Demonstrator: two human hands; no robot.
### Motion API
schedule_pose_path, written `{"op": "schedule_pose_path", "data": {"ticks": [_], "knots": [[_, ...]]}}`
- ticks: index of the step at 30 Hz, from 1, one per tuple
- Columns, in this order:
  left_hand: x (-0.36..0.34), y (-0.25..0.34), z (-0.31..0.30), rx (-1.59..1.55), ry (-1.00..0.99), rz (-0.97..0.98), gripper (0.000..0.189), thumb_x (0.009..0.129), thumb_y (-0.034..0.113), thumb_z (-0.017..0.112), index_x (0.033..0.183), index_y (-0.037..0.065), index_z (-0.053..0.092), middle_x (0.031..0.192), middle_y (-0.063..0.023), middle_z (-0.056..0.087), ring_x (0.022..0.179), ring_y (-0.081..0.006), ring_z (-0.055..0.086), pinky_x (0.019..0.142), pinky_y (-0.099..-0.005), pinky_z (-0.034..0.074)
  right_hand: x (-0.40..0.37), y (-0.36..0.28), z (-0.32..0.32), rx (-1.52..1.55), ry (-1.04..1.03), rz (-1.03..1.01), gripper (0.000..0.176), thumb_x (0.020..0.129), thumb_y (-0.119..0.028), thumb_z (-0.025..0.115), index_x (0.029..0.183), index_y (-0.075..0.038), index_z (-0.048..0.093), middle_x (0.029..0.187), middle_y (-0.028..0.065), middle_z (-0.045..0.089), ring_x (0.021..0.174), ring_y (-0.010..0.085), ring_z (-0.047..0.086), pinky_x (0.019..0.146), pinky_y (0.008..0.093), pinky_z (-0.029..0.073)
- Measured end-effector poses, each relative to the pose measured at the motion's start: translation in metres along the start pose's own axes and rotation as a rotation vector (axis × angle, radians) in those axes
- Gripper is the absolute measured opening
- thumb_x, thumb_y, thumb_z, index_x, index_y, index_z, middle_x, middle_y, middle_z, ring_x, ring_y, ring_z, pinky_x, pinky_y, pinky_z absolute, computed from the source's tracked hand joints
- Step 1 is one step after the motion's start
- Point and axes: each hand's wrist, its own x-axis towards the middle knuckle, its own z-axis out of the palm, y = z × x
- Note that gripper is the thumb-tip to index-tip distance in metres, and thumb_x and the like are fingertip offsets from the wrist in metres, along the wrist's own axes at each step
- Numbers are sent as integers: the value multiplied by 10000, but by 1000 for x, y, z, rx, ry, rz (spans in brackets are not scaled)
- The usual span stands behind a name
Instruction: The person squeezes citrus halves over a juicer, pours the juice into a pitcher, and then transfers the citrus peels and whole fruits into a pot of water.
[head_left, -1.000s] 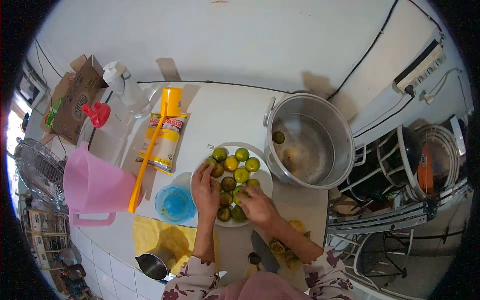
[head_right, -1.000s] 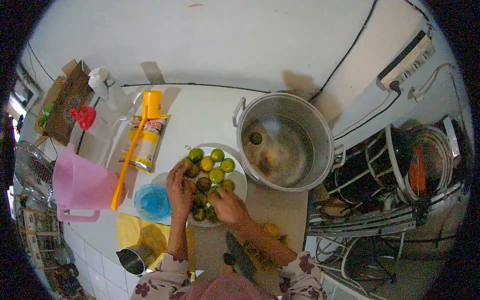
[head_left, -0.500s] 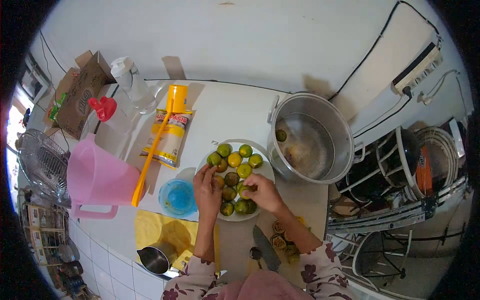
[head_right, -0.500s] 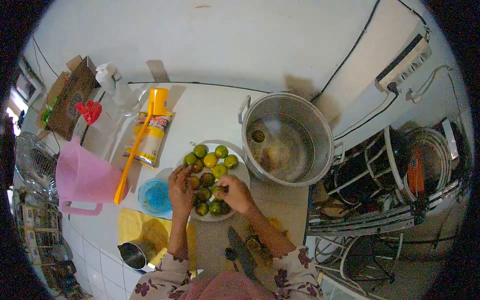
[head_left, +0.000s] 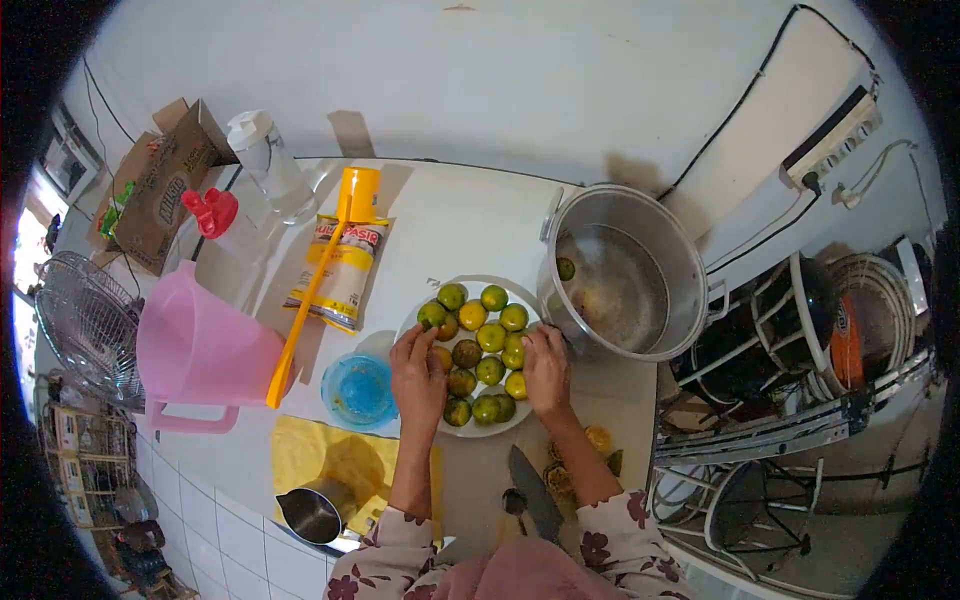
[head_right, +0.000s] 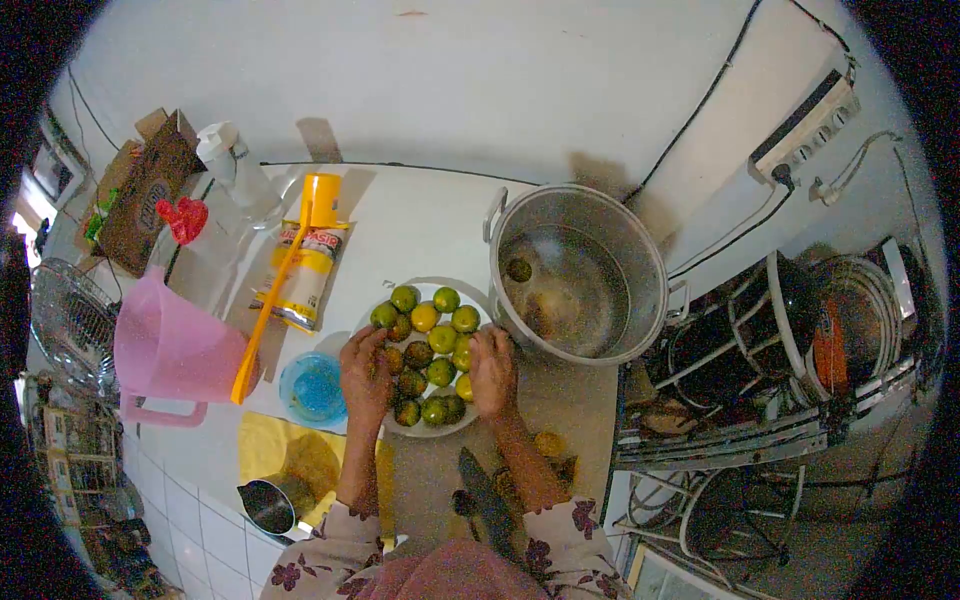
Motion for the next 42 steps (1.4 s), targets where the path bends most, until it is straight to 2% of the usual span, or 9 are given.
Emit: {"op": "schedule_pose_path", "data": {"ticks": [4, 6, 9, 11, 14, 22, 27, 36, 42], "knots": [[0, 10, -12, 32, -71, -39, 302, 788, -19, 580, 1079, 45, 626, 1164, -167, 558, 1067, -349, 535, 894, -418, 458, -4, -18, -26, 105, -31, 52, 201, 904, -126, 546, 1085, -52, 592, 1100, 195, 546, 1036, 397, 534, 872, 470, 463], [-6, 17, -17, 33, -158, -101, 290, 787, -3, 594, 1070, 48, 624, 1148, -158, 561, 1039, -344, 546, 871, -418, 472, -17, -25, -45, 116, -338, 111, 238, 859, -106, 567, 1091, -66, 606, 1101, 182, 555, 1023, 390, 534, 860, 461, 474], [-31, 31, -21, 41, -418, -85, 294, 773, 48, 638, 1066, 63, 618, 1071, -139, 584, 988, -342, 557, 821, -425, 484, -29, -25, -58, -81, -495, -16, 298, 804, -88, 587, 1101, -87, 609, 1098, 167, 567, 985, 370, 538, 841, 443, 489], [-48, 41, -21, 22, -448, 158, 344, 751, 105, 680, 1087, 78, 611, 1051, -132, 593, 982, -341, 556, 788, -432, 482, -34, -20, -57, -58, -446, -63, 299, 794, -90, 590, 1092, -90, 612, 1089, 160, 570, 969, 360, 536, 835, 433, 490], [-58, 38, -8, 70, -442, 274, 372, 732, 122, 702, 1089, 76, 608, 1047, -131, 590, 984, -341, 557, 789, -433, 474, -36, -19, -56, -56, -369, -158, 281, 779, -68, 617, 1060, -76, 630, 1053, 141, 577, 940, 339, 547, 821, 421, 488], [-37, 47, -18, 53, -392, 131, 404, 704, 150, 744, 1075, 70, 604, 1015, -123, 572, 950, -338, 548, 812, -427, 461, -37, -23, -62, -48, -273, -233, 270, 766, -39, 655, 1036, -50, 648, 1016, 128, 585, 943, 333, 556, 830, 415, 484], [-30, 40, 1, 91, -306, 94, 420, 705, 172, 756, 1082, 63, 609, 1023, -126, 565, 949, -336, 541, 804, -429, 467, -48, -29, -54, 66, -398, -187, 288, 759, -54, 680, 1043, -24, 644, 980, 140, 582, 939, 333, 556, 831, 417, 486], [-41, 27, -4, -17, -416, 158, 393, 765, 128, 686, 1140, 44, 608, 1099, -159, 562, 1020, -348, 528, 854, -441, 462, -64, -26, -34, 52, -299, -242, 419, 714, -100, 743, 1099, -23, 597, 1012, 168, 559, 975, 339, 563, 835, 416, 496], [-49, 27, 2, -10, -410, 76, 329, 791, 97, 648, 1106, 6, 619, 1129, -172, 551, 1028, -365, 518, 871, -446, 452, -66, -35, -47, 50, -392, -202, 343, 759, -113, 707, 1077, -38, 604, 1024, 178, 569, 986, 355, 560, 839, 420, 488]]}}
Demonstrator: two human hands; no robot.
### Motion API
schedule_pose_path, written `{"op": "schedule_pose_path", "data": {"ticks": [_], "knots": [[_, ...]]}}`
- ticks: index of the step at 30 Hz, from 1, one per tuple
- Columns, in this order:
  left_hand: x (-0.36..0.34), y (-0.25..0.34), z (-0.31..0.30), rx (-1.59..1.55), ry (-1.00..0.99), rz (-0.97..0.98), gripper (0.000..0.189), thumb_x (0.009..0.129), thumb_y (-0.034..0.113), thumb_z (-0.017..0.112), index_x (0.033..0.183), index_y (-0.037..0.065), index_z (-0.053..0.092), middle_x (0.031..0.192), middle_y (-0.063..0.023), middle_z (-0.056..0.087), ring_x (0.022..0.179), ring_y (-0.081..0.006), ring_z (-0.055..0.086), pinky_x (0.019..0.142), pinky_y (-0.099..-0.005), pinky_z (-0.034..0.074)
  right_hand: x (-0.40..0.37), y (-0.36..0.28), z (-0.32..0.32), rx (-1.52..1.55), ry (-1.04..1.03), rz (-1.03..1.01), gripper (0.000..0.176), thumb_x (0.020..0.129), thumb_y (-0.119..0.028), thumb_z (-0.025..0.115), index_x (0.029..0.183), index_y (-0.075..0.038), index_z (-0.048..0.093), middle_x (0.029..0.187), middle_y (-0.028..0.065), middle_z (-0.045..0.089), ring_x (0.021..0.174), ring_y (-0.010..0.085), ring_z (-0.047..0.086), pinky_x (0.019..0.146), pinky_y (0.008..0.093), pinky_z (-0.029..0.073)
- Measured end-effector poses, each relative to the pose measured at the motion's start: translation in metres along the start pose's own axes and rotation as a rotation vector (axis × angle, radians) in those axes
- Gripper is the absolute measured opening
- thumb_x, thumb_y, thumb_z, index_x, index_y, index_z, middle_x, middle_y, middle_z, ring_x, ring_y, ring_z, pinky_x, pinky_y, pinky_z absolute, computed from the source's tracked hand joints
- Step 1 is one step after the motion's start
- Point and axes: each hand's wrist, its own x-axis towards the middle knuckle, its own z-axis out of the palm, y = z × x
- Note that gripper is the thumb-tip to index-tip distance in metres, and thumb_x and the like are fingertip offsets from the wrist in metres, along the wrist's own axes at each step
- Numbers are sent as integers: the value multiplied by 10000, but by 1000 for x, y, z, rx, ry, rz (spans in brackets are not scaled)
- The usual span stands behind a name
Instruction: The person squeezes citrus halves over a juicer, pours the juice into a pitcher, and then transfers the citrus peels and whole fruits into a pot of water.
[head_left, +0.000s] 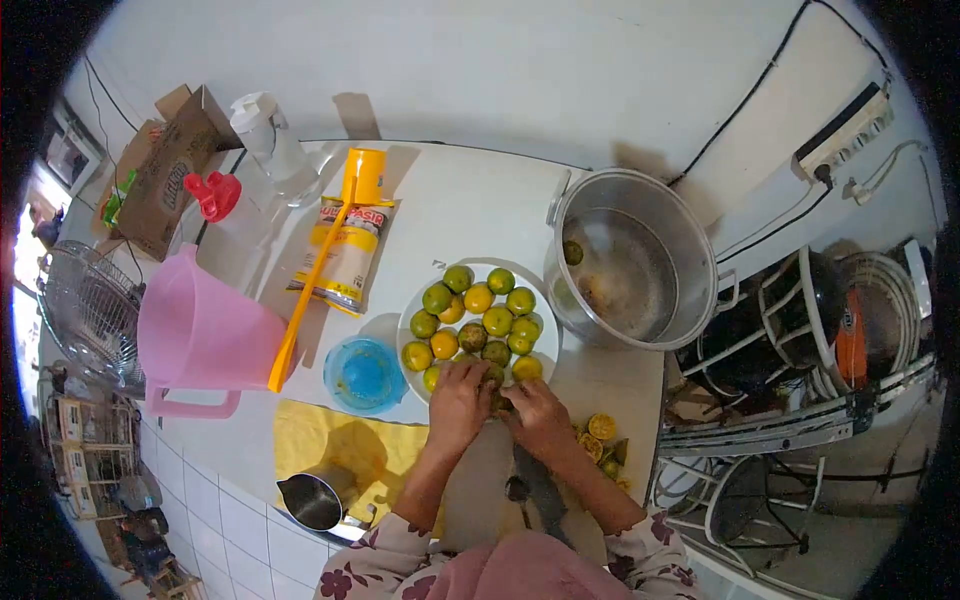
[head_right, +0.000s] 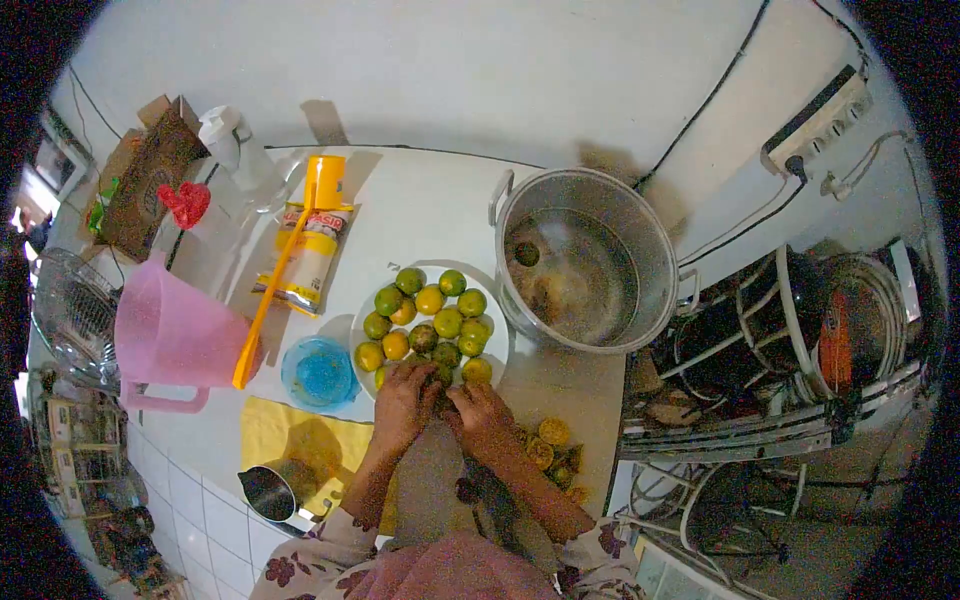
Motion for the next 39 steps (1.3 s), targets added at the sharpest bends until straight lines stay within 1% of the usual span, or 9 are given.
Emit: {"op": "schedule_pose_path", "data": {"ticks": [4, 6, 8, 14, 17, 21, 29, 35, 39], "knots": [[-2, 4, -5, 108, 102, 68, 298, 789, 80, 638, 1079, 13, 625, 1126, -167, 532, 1025, -374, 506, 879, -440, 441, 8, 9, -13, 62, -26, 49, 314, 775, -75, 665, 1079, -22, 601, 1023, 176, 575, 957, 362, 557, 823, 430, 483], [-7, 4, -6, 102, 126, 70, 303, 782, 59, 630, 1082, 16, 615, 1121, -164, 528, 1025, -376, 502, 880, -437, 438, 17, 12, -24, -15, 143, 54, 291, 788, -39, 629, 1075, 1, 601, 999, 169, 579, 918, 356, 554, 800, 434, 479], [-16, 5, -11, 62, 259, -22, 303, 761, -5, 585, 1064, 20, 585, 1087, -158, 530, 1015, -374, 504, 861, -441, 442, 18, 20, -21, -71, 129, 52, 280, 792, -25, 619, 1069, 10, 599, 986, 168, 578, 908, 348, 554, 792, 430, 478], [-41, 8, -20, 68, 126, -234, 279, 747, -53, 530, 1010, 33, 562, 1007, -175, 543, 946, -383, 524, 803, -464, 451, 13, 27, 5, 34, 141, 40, 255, 793, 16, 599, 1048, 17, 598, 956, 173, 573, 878, 341, 560, 784, 430, 480], [-46, 0, -8, 14, 203, -103, 274, 751, -45, 536, 1011, 34, 568, 994, -180, 548, 901, -389, 535, 776, -459, 460, 17, 23, 2, 69, 144, 50, 225, 801, 17, 597, 1026, 10, 604, 953, 172, 577, 873, 351, 572, 781, 433, 481], [-43, -1, -11, -32, 193, -137, 264, 752, -44, 546, 1004, 28, 573, 994, -175, 550, 880, -386, 540, 763, -463, 464, 28, 12, -14, 39, 197, 67, 178, 814, 4, 603, 992, -7, 608, 932, 158, 587, 892, 363, 583, 775, 430, 481], [-18, -10, -22, 91, 359, -68, 327, 747, -47, 560, 1066, 20, 576, 1107, -203, 542, 1029, -388, 525, 881, -457, 442, 140, -17, 11, 184, 217, -131, 226, 799, -51, 646, 1023, -51, 617, 995, 135, 595, 959, 347, 569, 808, 418, 484], [-24, -19, -18, 144, 232, -73, 366, 788, -3, 543, 1153, 1, 562, 1248, -222, 510, 1164, -394, 487, 976, -457, 407, 183, -9, 48, -227, 1, -285, 297, 748, -98, 683, 1033, -59, 614, 992, 100, 614, 1028, 326, 536, 863, 431, 483], [-26, -22, -16, 159, 205, -66, 363, 805, -3, 534, 1168, -4, 560, 1277, -214, 503, 1218, -392, 458, 1023, -449, 383, 191, -7, 33, 60, -95, -181, 261, 757, -150, 642, 990, -35, 625, 925, 171, 607, 945, 359, 563, 848, 449, 476]]}}
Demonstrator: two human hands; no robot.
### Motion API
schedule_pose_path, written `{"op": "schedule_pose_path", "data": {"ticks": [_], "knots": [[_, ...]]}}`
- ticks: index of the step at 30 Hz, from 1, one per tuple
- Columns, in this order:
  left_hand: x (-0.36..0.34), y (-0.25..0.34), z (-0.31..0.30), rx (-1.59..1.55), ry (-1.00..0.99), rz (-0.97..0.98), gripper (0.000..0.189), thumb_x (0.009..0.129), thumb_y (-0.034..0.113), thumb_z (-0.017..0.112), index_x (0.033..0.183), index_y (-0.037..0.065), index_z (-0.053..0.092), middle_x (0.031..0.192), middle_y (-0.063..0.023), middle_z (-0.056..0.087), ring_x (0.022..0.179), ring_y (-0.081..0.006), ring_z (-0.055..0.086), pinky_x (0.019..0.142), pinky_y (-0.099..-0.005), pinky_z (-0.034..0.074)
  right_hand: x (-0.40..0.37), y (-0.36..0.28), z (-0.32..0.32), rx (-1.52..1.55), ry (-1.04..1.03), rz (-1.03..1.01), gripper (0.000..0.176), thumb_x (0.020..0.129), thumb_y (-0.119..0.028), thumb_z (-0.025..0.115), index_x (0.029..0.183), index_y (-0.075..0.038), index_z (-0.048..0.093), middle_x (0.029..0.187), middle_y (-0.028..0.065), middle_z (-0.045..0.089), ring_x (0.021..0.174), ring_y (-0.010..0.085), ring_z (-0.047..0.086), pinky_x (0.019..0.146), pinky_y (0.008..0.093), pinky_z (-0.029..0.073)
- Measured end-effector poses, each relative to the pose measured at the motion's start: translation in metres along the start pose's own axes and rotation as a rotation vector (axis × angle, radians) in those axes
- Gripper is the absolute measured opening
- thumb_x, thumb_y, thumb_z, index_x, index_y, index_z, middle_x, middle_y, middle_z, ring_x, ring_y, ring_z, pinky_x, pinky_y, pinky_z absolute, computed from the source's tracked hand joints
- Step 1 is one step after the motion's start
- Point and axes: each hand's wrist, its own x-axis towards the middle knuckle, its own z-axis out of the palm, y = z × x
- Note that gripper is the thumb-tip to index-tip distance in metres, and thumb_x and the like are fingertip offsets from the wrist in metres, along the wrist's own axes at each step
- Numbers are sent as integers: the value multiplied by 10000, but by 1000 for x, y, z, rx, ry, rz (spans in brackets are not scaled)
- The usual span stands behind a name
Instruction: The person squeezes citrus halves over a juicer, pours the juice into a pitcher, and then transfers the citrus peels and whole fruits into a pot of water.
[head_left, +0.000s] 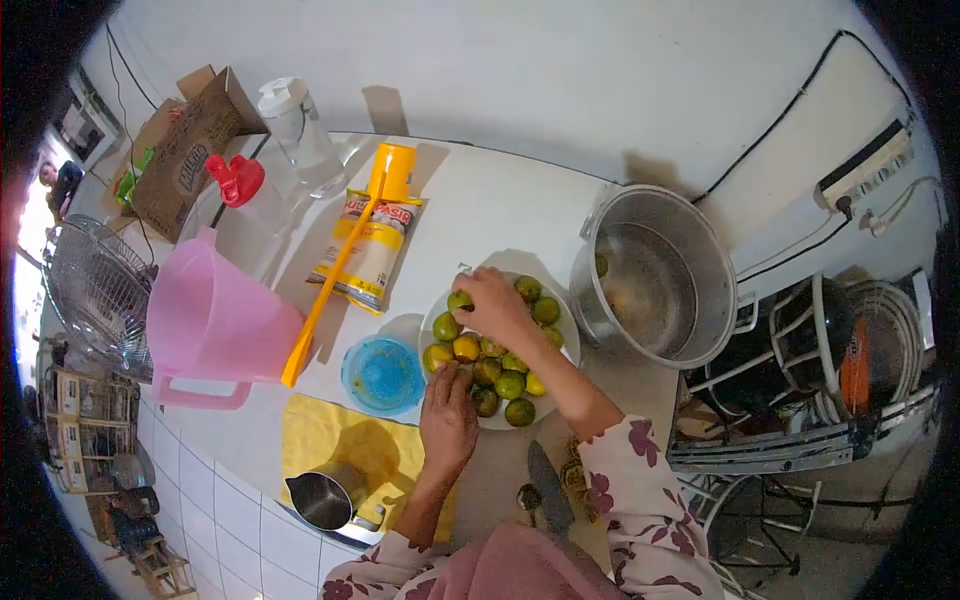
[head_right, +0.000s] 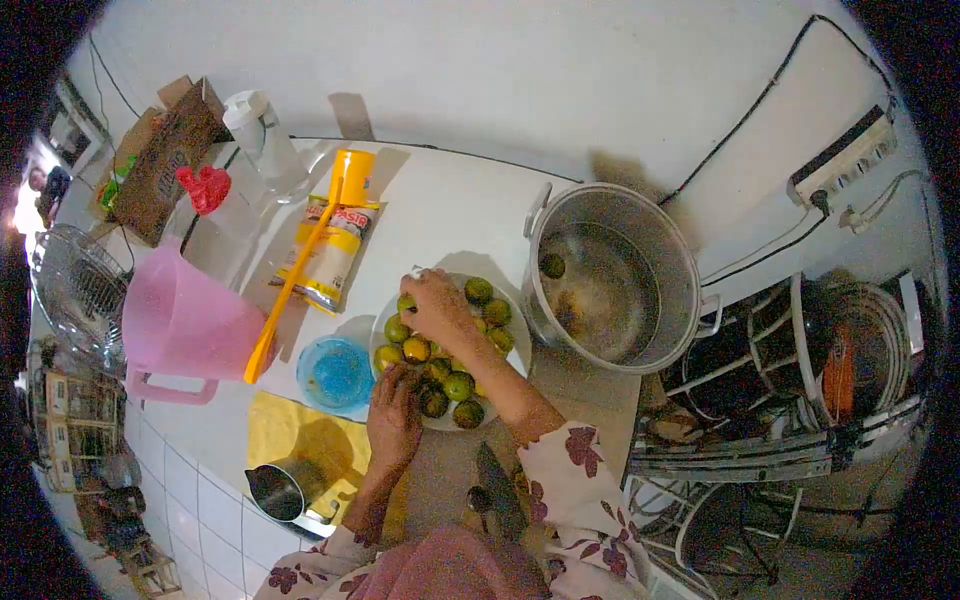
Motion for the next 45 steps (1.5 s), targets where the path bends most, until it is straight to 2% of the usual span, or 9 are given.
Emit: {"op": "schedule_pose_path", "data": {"ticks": [4, 12, 17, 19, 22, 27, 33, 41, 45], "knots": [[-1, -1, 2, -15, 26, -16, 362, 806, -7, 529, 1165, 4, 573, 1257, -187, 532, 1225, -380, 456, 1033, -438, 380, -19, 7, -12, 531, 5, 244, 316, 744, -117, 700, 1046, -55, 631, 946, 123, 602, 868, 290, 592, 789, 375, 486], [-1, -5, -1, -39, 45, -18, 318, 781, -31, 558, 1087, 23, 622, 1143, -150, 605, 1026, -356, 551, 883, -420, 457, -87, -3, -18, 139, 184, -18, 412, 779, -104, 701, 1175, -79, 592, 1093, 132, 598, 929, 248, 618, 816, 329, 502], [-1, -6, 3, -49, 99, -42, 281, 782, -26, 571, 1052, 25, 628, 1075, -145, 617, 969, -341, 576, 840, -411, 479, -115, 9, -28, 585, 227, 426, 424, 809, -94, 687, 1210, -58, 554, 1148, 145, 576, 1090, 284, 569, 904, 369, 479], [3, -2, 1, -68, 114, -44, 261, 787, -16, 579, 1039, 25, 630, 1073, -144, 616, 976, -343, 573, 842, -414, 478, -117, 11, -31, 479, 238, 403, 390, 830, -60, 684, 1203, -42, 573, 1092, 104, 598, 982, 196, 617, 805, 318, 523], [13, 11, -4, -72, 136, -32, 240, 794, 3, 595, 1031, 26, 629, 1076, -140, 610, 995, -347, 564, 849, -416, 473, -109, 6, -31, 512, 205, 428, 427, 805, -95, 690, 1207, -54, 552, 1142, 143, 573, 1091, 285, 570, 905, 376, 481], [30, 25, -8, -73, 108, -27, 265, 789, 15, 606, 1053, 26, 611, 1113, -134, 594, 1036, -349, 544, 873, -415, 462, -51, 4, -11, 225, 211, 110, 430, 772, -125, 688, 1178, -50, 567, 1119, 162, 573, 1053, 345, 551, 925, 412, 452], [45, 13, -4, -68, 123, -16, 335, 773, -44, 555, 1106, -3, 560, 1175, -189, 555, 1078, -382, 521, 904, -447, 443, -11, 7, 23, -148, 180, -135, 404, 751, -76, 683, 1145, -65, 594, 1115, 91, 572, 1069, 299, 534, 864, 412, 483], [73, 1, 9, -95, 194, -68, 493, 790, -59, 525, 1275, -13, 449, 1326, -208, 474, 1246, -397, 426, 1030, -456, 368, -25, 13, 17, 33, 168, -145, 389, 744, -4, 650, 1129, -50, 612, 1222, 107, 578, 1069, 324, 537, 930, 424, 446], [89, 1, 13, -68, 166, -68, 489, 809, -12, 557, 1285, -10, 445, 1345, -201, 465, 1250, -374, 424, 1036, -439, 368, -34, 25, -9, -60, 295, 77, 397, 763, 3, 595, 1159, -31, 589, 1165, 178, 570, 1119, 368, 495, 966, 461, 412]]}}
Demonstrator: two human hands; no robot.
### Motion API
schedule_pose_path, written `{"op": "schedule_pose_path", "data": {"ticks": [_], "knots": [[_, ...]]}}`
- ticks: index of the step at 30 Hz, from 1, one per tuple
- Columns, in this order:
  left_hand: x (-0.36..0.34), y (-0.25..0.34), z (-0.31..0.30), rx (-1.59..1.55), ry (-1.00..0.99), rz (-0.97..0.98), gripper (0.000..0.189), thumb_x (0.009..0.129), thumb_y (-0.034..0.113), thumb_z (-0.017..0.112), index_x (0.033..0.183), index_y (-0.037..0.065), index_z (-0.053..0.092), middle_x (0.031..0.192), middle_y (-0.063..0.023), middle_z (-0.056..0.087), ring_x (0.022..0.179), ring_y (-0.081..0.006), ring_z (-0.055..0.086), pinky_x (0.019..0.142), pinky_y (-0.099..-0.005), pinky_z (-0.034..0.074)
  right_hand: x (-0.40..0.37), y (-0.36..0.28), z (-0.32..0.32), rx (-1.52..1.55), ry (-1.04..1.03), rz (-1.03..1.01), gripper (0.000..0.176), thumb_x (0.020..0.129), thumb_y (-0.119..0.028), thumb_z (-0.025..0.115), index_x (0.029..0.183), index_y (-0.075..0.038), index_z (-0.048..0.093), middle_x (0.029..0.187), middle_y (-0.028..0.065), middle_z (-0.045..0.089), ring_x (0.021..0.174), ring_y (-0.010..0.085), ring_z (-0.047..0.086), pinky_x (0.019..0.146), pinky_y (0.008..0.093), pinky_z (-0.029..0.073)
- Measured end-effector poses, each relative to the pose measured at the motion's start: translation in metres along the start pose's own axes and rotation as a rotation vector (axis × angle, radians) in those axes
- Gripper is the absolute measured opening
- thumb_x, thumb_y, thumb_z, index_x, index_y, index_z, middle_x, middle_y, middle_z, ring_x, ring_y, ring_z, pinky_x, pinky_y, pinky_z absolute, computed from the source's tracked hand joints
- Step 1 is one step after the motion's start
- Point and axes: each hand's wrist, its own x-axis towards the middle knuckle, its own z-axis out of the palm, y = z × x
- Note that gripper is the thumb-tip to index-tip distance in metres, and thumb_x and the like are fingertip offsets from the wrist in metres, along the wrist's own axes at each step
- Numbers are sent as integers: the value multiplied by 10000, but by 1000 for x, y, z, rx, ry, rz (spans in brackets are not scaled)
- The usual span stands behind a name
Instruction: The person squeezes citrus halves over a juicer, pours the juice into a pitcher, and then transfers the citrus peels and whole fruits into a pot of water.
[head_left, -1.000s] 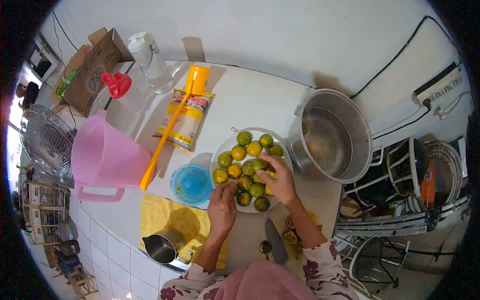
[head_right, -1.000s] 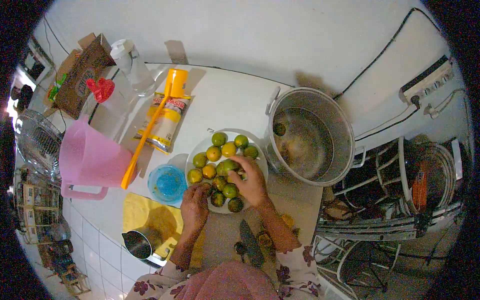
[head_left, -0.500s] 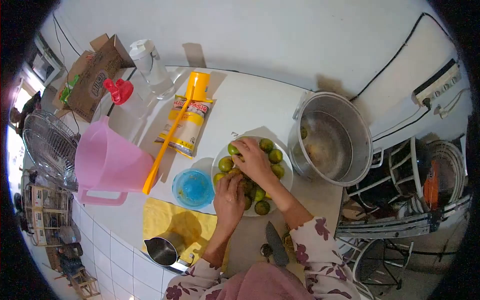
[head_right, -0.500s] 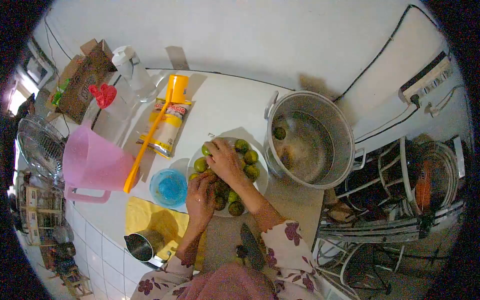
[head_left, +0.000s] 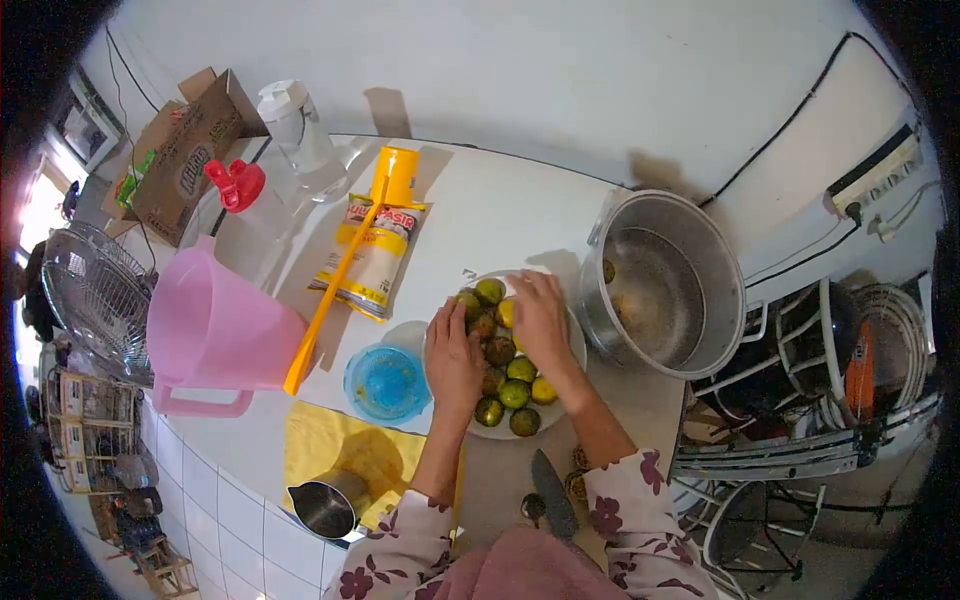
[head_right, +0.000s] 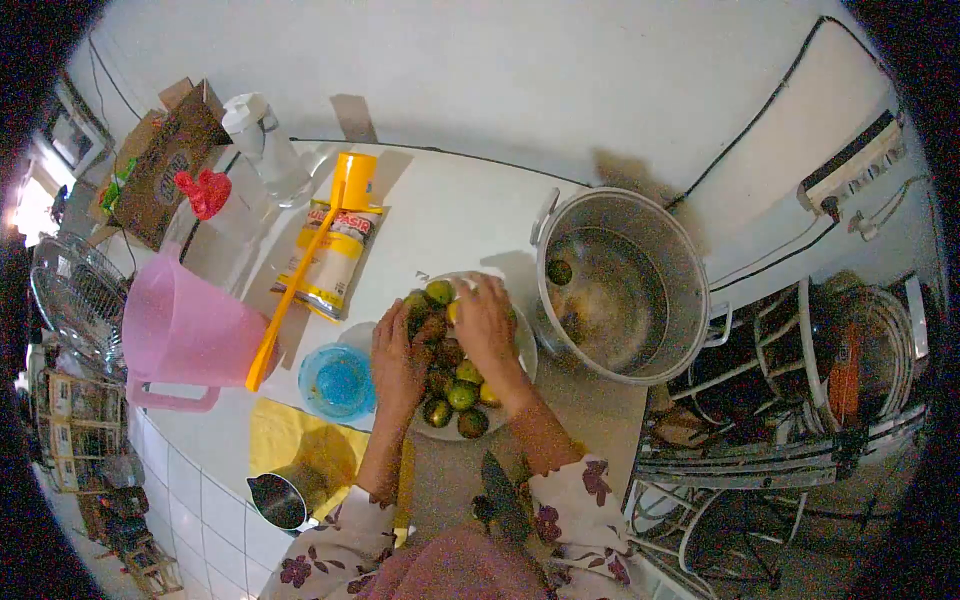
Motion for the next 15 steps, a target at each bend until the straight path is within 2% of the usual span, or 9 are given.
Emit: {"op": "schedule_pose_path", "data": {"ticks": [2, 3, 5, 7, 8, 13, 15], "knots": [[6, -4, 5, 43, -25, 2, 449, 814, 32, 589, 1248, -2, 477, 1307, -192, 491, 1202, -358, 456, 1015, -426, 386, -2, 7, -9, -278, -20, 120, 372, 763, -9, 604, 1134, -20, 594, 1173, 182, 543, 1107, 375, 481, 960, 466, 405], [9, -3, 5, 43, -25, 1, 449, 814, 32, 589, 1248, -2, 477, 1307, -192, 491, 1202, -358, 456, 1015, -426, 386, -4, 15, -9, -284, -72, 115, 353, 751, -29, 627, 1103, -23, 594, 1145, 171, 524, 1069, 358, 481, 914, 448, 430], [15, -1, 4, -24, -49, -95, 398, 806, 32, 598, 1194, 8, 512, 1221, -180, 528, 1117, -347, 494, 975, -429, 406, -8, 26, -6, -268, -124, 104, 348, 747, -33, 636, 1091, -20, 588, 1110, 168, 524, 1048, 355, 485, 897, 442, 438], [19, 1, 4, -29, -20, -91, 380, 800, 31, 606, 1171, 13, 524, 1174, -174, 536, 1085, -344, 500, 957, -431, 411, -7, 28, -7, -249, -180, 95, 344, 742, -36, 645, 1079, -16, 582, 1074, 165, 523, 1028, 352, 488, 881, 437, 446], [19, 1, 4, -32, 8, -87, 361, 795, 30, 613, 1148, 19, 536, 1127, -168, 545, 1053, -341, 506, 939, -434, 416, -5, 29, -6, -246, -156, 88, 338, 738, -33, 652, 1067, -15, 576, 1051, 165, 518, 1021, 352, 489, 875, 434, 452], [25, -6, 15, 20, 94, -43, 380, 784, 29, 630, 1152, 27, 537, 1091, -158, 543, 1026, -339, 506, 907, -425, 429, 7, 26, -6, -130, -58, 61, 331, 740, -1, 643, 1062, -7, 565, 1015, 170, 508, 1004, 356, 490, 859, 444, 458], [25, -9, 16, 44, 119, -37, 386, 781, 27, 633, 1155, 29, 536, 1087, -154, 542, 1023, -339, 506, 899, -422, 432, 9, 28, 2, -32, -12, -17, 309, 748, 13, 624, 1051, -2, 570, 997, 178, 507, 978, 358, 495, 851, 447, 457]]}}
